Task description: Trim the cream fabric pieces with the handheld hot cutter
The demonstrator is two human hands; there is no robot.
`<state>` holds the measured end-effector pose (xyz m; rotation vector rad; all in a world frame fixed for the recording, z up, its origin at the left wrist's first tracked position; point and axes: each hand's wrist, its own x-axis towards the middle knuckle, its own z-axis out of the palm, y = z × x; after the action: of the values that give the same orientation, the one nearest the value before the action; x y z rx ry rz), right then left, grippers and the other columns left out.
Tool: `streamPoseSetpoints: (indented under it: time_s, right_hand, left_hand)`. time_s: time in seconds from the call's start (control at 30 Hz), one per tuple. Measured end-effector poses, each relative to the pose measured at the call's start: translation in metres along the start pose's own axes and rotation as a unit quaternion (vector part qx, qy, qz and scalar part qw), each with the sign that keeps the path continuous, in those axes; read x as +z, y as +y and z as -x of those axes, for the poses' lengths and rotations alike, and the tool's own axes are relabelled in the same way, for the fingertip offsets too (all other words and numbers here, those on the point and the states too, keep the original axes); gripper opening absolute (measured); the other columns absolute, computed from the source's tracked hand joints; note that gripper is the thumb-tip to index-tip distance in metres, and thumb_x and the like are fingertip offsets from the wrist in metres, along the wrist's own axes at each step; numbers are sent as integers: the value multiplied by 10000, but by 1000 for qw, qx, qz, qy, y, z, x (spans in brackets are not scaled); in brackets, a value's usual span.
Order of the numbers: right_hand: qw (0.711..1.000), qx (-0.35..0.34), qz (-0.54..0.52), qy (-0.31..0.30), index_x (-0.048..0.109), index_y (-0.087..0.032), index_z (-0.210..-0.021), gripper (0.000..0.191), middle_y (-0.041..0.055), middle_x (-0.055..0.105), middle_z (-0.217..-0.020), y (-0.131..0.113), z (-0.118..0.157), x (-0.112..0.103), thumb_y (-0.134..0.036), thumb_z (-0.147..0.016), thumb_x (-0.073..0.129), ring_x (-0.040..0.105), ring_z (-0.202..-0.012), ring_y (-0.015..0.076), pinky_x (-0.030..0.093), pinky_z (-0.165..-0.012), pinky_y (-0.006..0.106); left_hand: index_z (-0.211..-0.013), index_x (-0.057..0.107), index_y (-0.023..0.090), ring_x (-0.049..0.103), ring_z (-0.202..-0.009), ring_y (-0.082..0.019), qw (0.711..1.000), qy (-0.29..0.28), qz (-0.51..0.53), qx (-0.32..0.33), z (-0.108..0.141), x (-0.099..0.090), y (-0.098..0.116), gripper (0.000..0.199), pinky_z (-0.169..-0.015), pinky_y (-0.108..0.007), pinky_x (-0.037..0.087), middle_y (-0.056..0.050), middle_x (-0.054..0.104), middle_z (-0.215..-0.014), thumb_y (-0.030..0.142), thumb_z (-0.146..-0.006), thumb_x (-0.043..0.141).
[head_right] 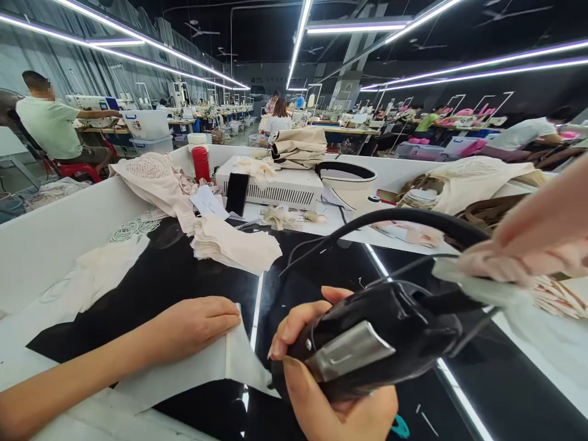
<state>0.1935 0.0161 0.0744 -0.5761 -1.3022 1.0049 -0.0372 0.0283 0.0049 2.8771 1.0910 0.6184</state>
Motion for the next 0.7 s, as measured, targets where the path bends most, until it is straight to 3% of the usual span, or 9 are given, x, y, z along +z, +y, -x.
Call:
streamPoseSetpoints:
  time_s: [0.3, 0.5, 0.7]
  right_hand:
    - [998, -3, -7, 64, 612, -331, -1203, 450, -27, 632, -743, 2, -19, 15, -350, -816, 840, 601, -588, 183, 565, -534, 352]
    - [996, -29, -29, 74, 612, -313, -1147, 430, -51, 649, -733, 24, -49, 29, -268, -785, 840, 607, -556, 166, 547, -518, 327]
    - [998, -37, -22, 55, 563, -326, -1190, 434, -65, 633, -780, 43, -54, 38, -301, -830, 804, 605, -575, 149, 547, -547, 321]
  left_hand:
    - [-1171, 681, 107, 695, -1135, -200, 999, 38, -3, 13, -3, 6, 3, 225, -1016, -308, 585, -114, 728, -1194, 98, -1042, 497]
    - [-1148, 678, 112, 701, -1110, -217, 999, 46, 1, 11, -3, 7, 5, 231, -965, -329, 610, -125, 715, -1193, 97, -1041, 473]
    - [-1115, 674, 128, 706, -1083, -208, 999, 49, 18, 5, -3, 7, 6, 229, -925, -313, 623, -117, 714, -1189, 103, -1048, 457]
